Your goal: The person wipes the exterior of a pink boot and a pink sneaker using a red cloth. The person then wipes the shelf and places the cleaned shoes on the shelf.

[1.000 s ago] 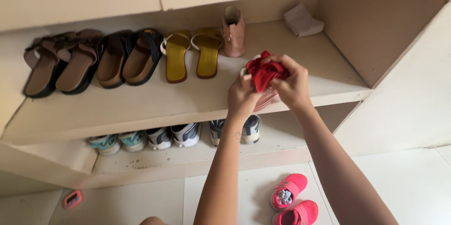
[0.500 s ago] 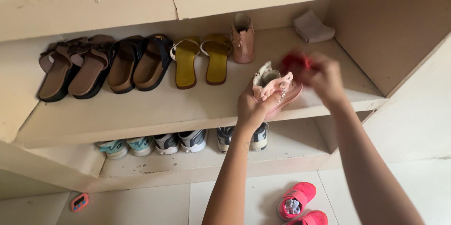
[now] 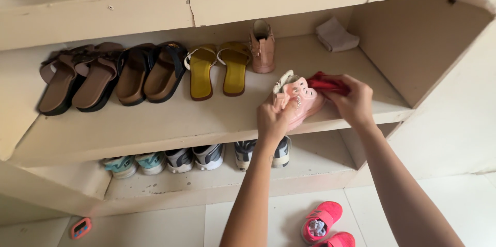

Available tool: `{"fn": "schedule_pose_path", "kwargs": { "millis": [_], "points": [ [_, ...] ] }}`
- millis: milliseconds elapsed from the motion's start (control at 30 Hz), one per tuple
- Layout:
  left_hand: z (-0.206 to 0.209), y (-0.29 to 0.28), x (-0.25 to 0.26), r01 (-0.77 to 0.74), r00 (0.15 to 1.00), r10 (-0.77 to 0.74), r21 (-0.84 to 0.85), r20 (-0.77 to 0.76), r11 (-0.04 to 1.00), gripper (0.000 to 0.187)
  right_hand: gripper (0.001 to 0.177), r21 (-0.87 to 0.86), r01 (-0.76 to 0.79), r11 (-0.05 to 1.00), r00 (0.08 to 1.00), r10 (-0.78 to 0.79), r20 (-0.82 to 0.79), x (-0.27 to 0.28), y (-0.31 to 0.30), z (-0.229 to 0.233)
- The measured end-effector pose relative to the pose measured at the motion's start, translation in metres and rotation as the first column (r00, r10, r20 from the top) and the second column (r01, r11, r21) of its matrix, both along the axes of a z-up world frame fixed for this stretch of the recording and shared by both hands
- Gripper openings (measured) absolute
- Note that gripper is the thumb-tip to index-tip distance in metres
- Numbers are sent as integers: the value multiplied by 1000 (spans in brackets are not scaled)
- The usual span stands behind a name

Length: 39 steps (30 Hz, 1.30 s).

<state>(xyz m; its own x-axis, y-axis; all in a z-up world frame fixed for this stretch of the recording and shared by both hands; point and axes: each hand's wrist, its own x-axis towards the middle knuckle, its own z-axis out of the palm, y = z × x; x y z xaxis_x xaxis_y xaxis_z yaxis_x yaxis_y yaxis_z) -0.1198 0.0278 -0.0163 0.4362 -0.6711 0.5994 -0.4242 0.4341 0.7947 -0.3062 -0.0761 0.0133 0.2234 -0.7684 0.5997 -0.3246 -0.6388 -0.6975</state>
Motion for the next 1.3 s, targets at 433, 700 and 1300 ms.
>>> {"fn": "schedule_pose_path", "kwargs": {
  "millis": [433, 700, 1300],
  "points": [
    [42, 45, -13, -259, 572, 68, 101, 818, 961, 108, 26, 268, -253, 929, 845, 78, 529, -20, -34, -29],
    [36, 36, 16, 62, 977, -101, 206, 185, 977, 111, 27, 328, -270, 905, 775, 3, 632, -21, -32, -19],
    [-13, 18, 22, -80, 847, -69, 255, 527, 964, 87, 69, -383, -310, 870, 925, 184, -331, 17, 85, 21]
  ]
}}
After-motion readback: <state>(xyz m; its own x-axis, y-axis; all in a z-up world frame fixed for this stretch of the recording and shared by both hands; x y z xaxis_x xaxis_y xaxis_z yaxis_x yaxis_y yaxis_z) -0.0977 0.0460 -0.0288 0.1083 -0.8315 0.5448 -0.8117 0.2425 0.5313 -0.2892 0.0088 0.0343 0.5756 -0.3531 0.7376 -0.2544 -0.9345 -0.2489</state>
